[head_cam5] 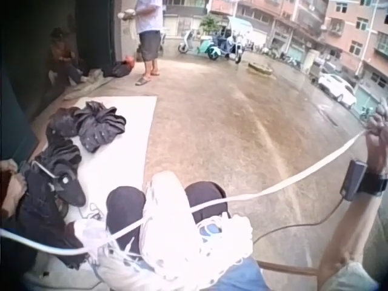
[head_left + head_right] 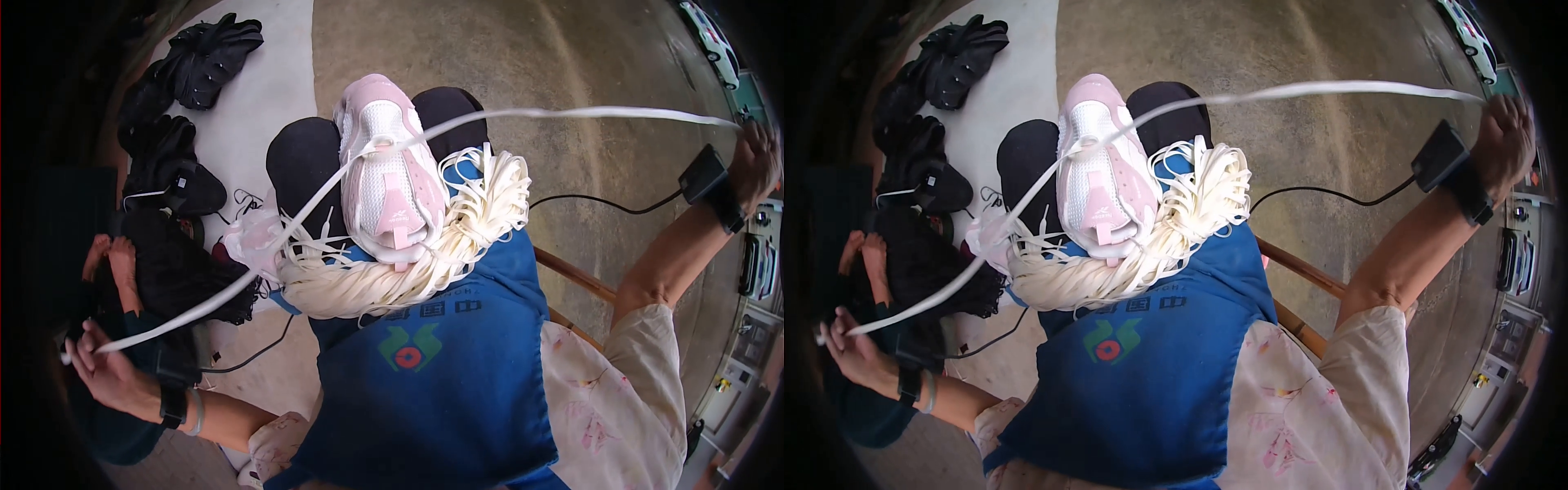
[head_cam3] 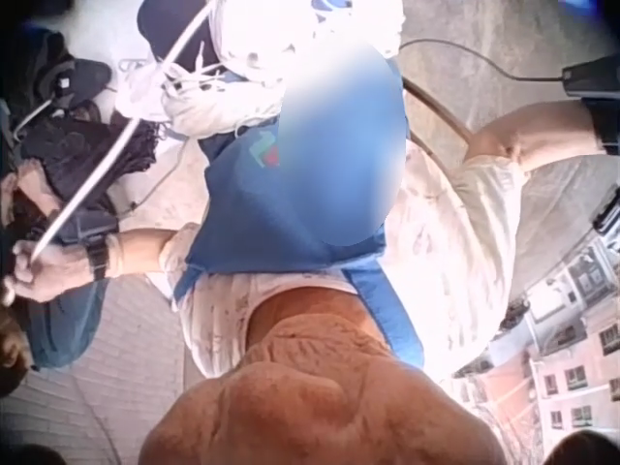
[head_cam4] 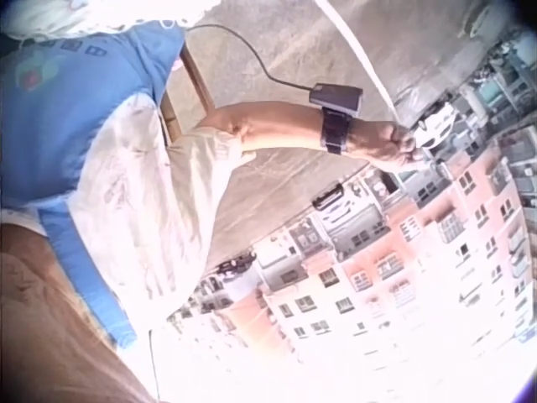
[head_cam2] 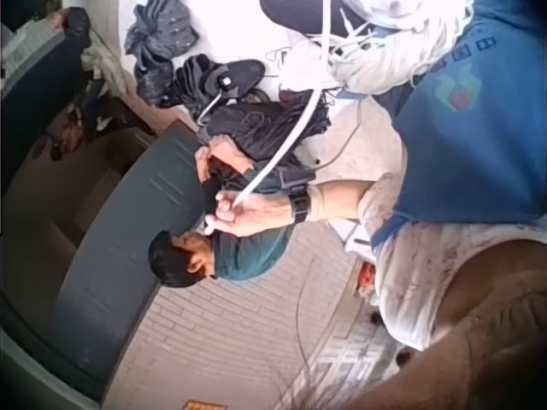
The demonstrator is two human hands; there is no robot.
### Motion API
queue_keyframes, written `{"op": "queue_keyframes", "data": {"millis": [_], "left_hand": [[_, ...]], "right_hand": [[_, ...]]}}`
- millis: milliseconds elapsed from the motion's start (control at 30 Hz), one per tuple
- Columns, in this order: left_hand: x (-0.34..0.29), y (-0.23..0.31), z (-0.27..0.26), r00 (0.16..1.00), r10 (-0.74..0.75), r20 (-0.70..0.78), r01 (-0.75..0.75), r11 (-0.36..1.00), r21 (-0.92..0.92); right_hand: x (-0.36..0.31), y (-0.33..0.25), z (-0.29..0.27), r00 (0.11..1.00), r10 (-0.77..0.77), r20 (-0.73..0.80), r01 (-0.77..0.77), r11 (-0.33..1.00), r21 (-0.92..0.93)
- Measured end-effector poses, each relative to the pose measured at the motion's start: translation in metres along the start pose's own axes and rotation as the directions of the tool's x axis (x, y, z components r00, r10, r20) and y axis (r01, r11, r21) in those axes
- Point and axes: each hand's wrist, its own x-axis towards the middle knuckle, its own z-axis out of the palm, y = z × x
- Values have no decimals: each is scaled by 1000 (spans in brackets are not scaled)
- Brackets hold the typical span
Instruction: The recorder is lacing white and pink athletic shoes and organizing them into a bundle.
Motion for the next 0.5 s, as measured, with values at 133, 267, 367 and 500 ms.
{"op": "queue_keyframes", "data": {"millis": [133,267,367,500], "left_hand": [[-46,-44,98,849,-249,466,299,954,-35],[-133,-79,209,677,-393,623,435,896,92],[-168,-102,244,555,-449,700,518,845,132],[-192,-110,262,686,-342,643,266,939,216]], "right_hand": [[-56,-7,105,894,385,231,-380,923,-66],[-161,-18,216,646,546,534,-572,809,-135],[-200,-10,249,497,524,692,-686,726,-57],[-215,-15,269,406,535,741,-793,609,-5]]}}
